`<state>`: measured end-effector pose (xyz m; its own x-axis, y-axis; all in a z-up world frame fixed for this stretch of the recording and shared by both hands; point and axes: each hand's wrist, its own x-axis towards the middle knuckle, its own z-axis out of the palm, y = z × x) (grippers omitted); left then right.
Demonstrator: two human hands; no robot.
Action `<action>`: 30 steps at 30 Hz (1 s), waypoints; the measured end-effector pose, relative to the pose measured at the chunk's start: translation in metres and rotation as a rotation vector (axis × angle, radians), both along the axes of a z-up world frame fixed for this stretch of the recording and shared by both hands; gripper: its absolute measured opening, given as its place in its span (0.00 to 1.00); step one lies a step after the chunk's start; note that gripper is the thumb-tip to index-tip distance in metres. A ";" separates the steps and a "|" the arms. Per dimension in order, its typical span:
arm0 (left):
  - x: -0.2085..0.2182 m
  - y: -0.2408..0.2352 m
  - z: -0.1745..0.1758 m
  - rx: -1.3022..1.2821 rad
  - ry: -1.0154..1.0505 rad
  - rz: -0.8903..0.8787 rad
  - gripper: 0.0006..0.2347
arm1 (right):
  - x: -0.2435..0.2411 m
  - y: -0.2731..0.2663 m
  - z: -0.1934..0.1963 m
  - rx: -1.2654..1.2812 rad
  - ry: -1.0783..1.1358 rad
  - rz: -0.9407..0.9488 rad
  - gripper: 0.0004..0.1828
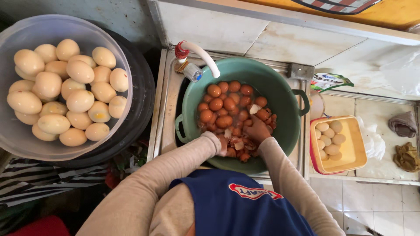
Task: The person peels hard-boiled eggs by hand in a sink filled with water. They remove the shells and place the peeled eggs into a nearby container. The process is repeated for multiple eggs.
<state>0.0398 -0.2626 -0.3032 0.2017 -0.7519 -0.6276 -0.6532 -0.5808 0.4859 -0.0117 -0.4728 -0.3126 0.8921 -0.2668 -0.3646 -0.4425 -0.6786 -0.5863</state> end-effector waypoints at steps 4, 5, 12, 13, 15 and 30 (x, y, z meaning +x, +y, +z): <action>-0.004 0.003 -0.008 0.034 0.002 -0.017 0.36 | -0.007 0.022 0.039 0.098 -0.222 0.098 0.33; -0.007 0.004 -0.012 0.046 0.007 -0.021 0.36 | -0.014 0.027 0.047 0.073 -0.196 0.104 0.35; -0.016 -0.028 -0.053 -0.009 0.066 0.034 0.41 | -0.051 -0.001 0.067 -0.252 0.048 -0.092 0.26; -0.014 -0.035 -0.061 -0.028 0.069 0.057 0.41 | -0.051 -0.016 0.063 -0.283 0.014 -0.163 0.26; -0.018 -0.042 -0.079 -0.086 0.119 0.151 0.43 | -0.051 -0.040 0.048 -0.217 0.001 -0.139 0.27; 0.008 -0.028 -0.066 -0.264 0.464 0.256 0.34 | -0.038 -0.024 0.044 0.064 0.210 0.295 0.21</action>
